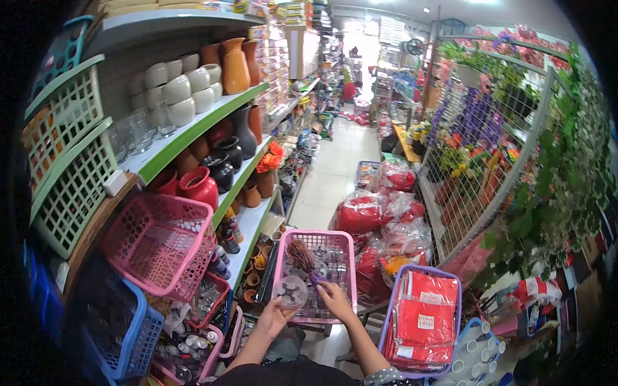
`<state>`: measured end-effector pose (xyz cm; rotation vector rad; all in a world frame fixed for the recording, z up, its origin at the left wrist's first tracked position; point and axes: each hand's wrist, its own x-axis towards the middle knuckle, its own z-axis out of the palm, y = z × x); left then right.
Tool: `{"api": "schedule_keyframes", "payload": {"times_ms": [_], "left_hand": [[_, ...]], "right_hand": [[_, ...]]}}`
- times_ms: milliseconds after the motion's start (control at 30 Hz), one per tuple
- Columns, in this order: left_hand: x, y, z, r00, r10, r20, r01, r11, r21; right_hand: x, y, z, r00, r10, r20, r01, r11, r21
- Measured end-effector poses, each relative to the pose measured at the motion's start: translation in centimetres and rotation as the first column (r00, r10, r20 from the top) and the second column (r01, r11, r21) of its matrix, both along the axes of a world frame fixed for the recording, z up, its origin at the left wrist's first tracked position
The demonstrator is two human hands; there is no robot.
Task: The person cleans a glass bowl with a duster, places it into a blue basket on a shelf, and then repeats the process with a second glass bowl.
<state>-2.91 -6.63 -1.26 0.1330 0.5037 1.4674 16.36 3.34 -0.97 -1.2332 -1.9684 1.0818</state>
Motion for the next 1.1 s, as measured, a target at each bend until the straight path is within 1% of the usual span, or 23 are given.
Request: {"api": "schedule_keyframes", "payload": {"times_ms": [67, 100, 133, 233, 267, 333, 400, 467, 533, 600, 633, 667, 733, 767, 800, 867, 900, 933, 967, 1000, 1033, 1067, 1100], "left_hand": [[-0.1, -0.7, 0.7, 0.987, -0.033, -0.157, 0.039, 0.999, 0.038], [-0.5, -1.2, 1.1, 0.987, -0.053, -0.153, 0.061, 0.997, 0.050], [-0.8, -1.8, 1.6, 0.988, -0.017, -0.151, 0.025, 0.999, 0.048], [-1.9, -4.0, 4.1, 0.973, 0.045, -0.225, -0.017, 0.992, 0.124], [-2.7, -5.0, 4.9, 0.970, 0.085, -0.227, -0.057, 0.991, 0.124], [-4.4, -7.1, 5.7, 0.955, 0.181, -0.235, -0.147, 0.977, 0.155], [-6.4, -9.4, 6.2, 0.940, 0.249, -0.232, -0.210, 0.960, 0.183], [-7.6, -12.1, 8.5, 0.866, 0.363, -0.343, -0.293, 0.926, 0.240], [-8.5, -14.9, 10.0, 0.822, 0.467, -0.325, -0.404, 0.881, 0.246], [-9.4, -17.8, 11.1, 0.703, 0.574, -0.420, -0.496, 0.819, 0.291], [-9.7, -19.2, 12.1, 0.666, 0.613, -0.425, -0.545, 0.789, 0.283], [-10.1, -20.5, 12.7, 0.638, 0.640, -0.428, -0.577, 0.765, 0.286], [-10.7, -23.4, 13.8, 0.407, 0.739, -0.538, -0.624, 0.654, 0.426], [-10.9, -25.2, 14.5, 0.345, 0.720, -0.602, -0.619, 0.657, 0.431], [-11.4, -26.5, 15.0, 0.298, 0.747, -0.594, -0.594, 0.632, 0.497], [-11.7, -29.7, 16.8, 0.268, 0.711, -0.650, -0.614, 0.646, 0.453], [-12.2, -30.9, 17.1, 0.194, 0.711, -0.676, -0.647, 0.611, 0.456], [-12.7, -32.4, 18.1, 0.142, 0.672, -0.727, -0.673, 0.604, 0.427], [-13.4, -33.7, 19.2, 0.054, 0.606, -0.794, -0.678, 0.606, 0.416], [-14.1, -35.0, 20.3, -0.030, 0.528, -0.849, -0.685, 0.608, 0.402], [-15.1, -36.4, 21.0, -0.251, 0.344, -0.905, -0.683, 0.600, 0.418], [-15.7, -37.5, 22.3, -0.241, 0.221, -0.945, -0.754, 0.571, 0.325], [-17.0, -38.7, 22.8, -0.385, 0.045, -0.922, -0.750, 0.566, 0.341]], "right_hand": [[-1.4, -1.1, 3.2, 0.945, 0.150, -0.291, -0.175, 0.983, -0.063], [-1.9, -1.7, 4.3, 0.896, 0.219, -0.386, -0.284, 0.951, -0.120], [-2.6, -2.5, 5.8, 0.858, 0.258, -0.443, -0.362, 0.917, -0.167], [-5.2, -3.3, 7.6, 0.793, 0.481, -0.374, -0.522, 0.853, -0.012], [-6.4, -3.7, 8.1, 0.772, 0.513, -0.375, -0.557, 0.831, -0.011], [-8.9, -5.5, 11.1, 0.703, 0.617, -0.354, -0.622, 0.774, 0.116], [-11.5, -6.3, 12.2, 0.634, 0.705, -0.318, -0.697, 0.699, 0.163], [-14.3, -7.8, 13.3, 0.558, 0.740, -0.376, -0.740, 0.649, 0.178], [-16.8, -9.4, 14.9, 0.482, 0.793, -0.371, -0.801, 0.571, 0.179], [-19.3, -11.1, 16.0, 0.392, 0.862, -0.320, -0.845, 0.475, 0.244], [-20.2, -12.1, 17.0, 0.357, 0.894, -0.269, -0.862, 0.427, 0.274], [-21.4, -13.0, 17.6, 0.319, 0.909, -0.270, -0.878, 0.390, 0.278], [-23.5, -15.3, 18.5, 0.192, 0.927, -0.321, -0.910, 0.291, 0.295], [-24.4, -16.6, 19.2, 0.157, 0.931, -0.330, -0.921, 0.259, 0.292], [-25.5, -17.6, 19.4, 0.126, 0.940, -0.316, -0.919, 0.231, 0.321], [-27.6, -19.9, 20.6, 0.078, 0.958, -0.275, -0.927, 0.171, 0.333], [-29.0, -21.0, 20.6, 0.047, 0.966, -0.256, -0.913, 0.146, 0.380], [-29.8, -22.0, 21.6, 0.053, 0.984, -0.167, -0.898, 0.120, 0.423], [-31.1, -23.1, 22.1, 0.019, 0.989, -0.147, -0.878, 0.087, 0.470], [-32.4, -24.0, 22.4, -0.013, 0.992, -0.128, -0.855, 0.055, 0.515], [-33.6, -24.9, 22.8, -0.033, 0.990, -0.138, -0.881, 0.037, 0.471], [-35.0, -25.8, 23.3, -0.051, 0.990, -0.129, -0.889, 0.014, 0.458], [-36.5, -26.6, 23.6, -0.040, 0.995, -0.087, -0.868, 0.008, 0.496]]}}
